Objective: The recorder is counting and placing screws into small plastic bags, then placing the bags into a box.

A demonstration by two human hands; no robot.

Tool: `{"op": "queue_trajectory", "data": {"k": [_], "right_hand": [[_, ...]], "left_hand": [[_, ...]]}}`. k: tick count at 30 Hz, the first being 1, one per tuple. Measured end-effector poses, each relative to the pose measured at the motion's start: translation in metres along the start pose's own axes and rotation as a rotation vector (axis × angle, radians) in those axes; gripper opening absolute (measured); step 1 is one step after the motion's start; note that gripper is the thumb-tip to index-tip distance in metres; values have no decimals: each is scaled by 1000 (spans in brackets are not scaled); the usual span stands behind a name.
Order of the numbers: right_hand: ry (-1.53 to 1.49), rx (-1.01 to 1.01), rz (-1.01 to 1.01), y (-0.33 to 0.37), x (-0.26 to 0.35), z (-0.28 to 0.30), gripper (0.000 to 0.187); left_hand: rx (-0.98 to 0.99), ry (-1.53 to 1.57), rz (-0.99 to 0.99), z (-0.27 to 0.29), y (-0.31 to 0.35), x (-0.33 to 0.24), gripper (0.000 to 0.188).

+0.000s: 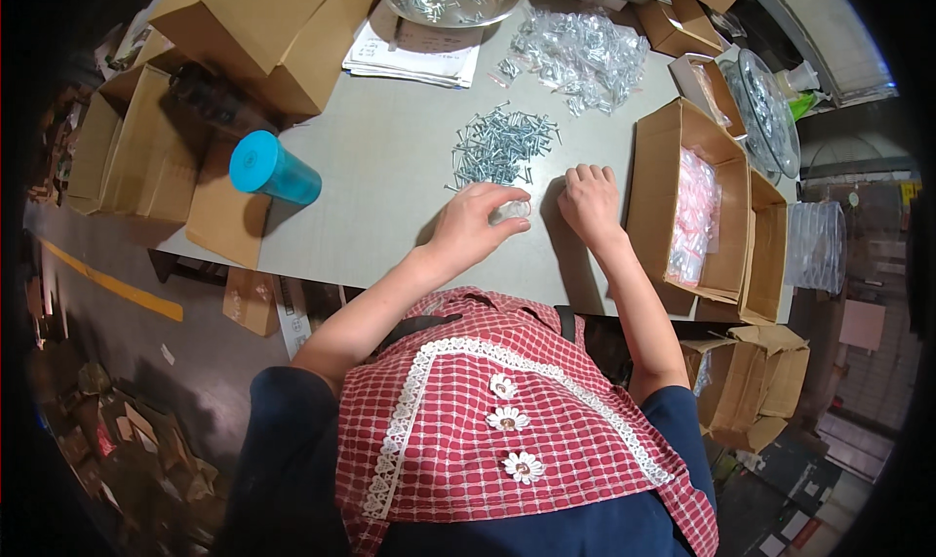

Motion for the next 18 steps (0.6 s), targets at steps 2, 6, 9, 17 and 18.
{"op": "queue_trajectory", "data": {"k": [2,6,9,17,18], "right_hand": [[-10,-12,20,4,0,4,8],[57,-40,46,9,1,7,8],[-31,-58,21,1,-6,9,8],[-1013,-278,-174,2,21,90,17],[-1009,-281,-182,1,23,95,17]], "left_hand": [[10,6,0,-3,-1,0,37],[29,14,11,-8,-4,0,38],[50,5,-1,-9,-7,-5,38],[148,386,190,-11,-8,-9,39],[152,476,182,-12,-9,-10,40]]}}
Point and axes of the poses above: each hand's wrist, its own y-axis away from the middle knuckle, its own z-axis out of the back of the hand, x = y × z, the point moved 4 cm from there along -y, towards the middle knuckle, and after that the axes turned 7 degrees about -x, right-handed, at the moved point
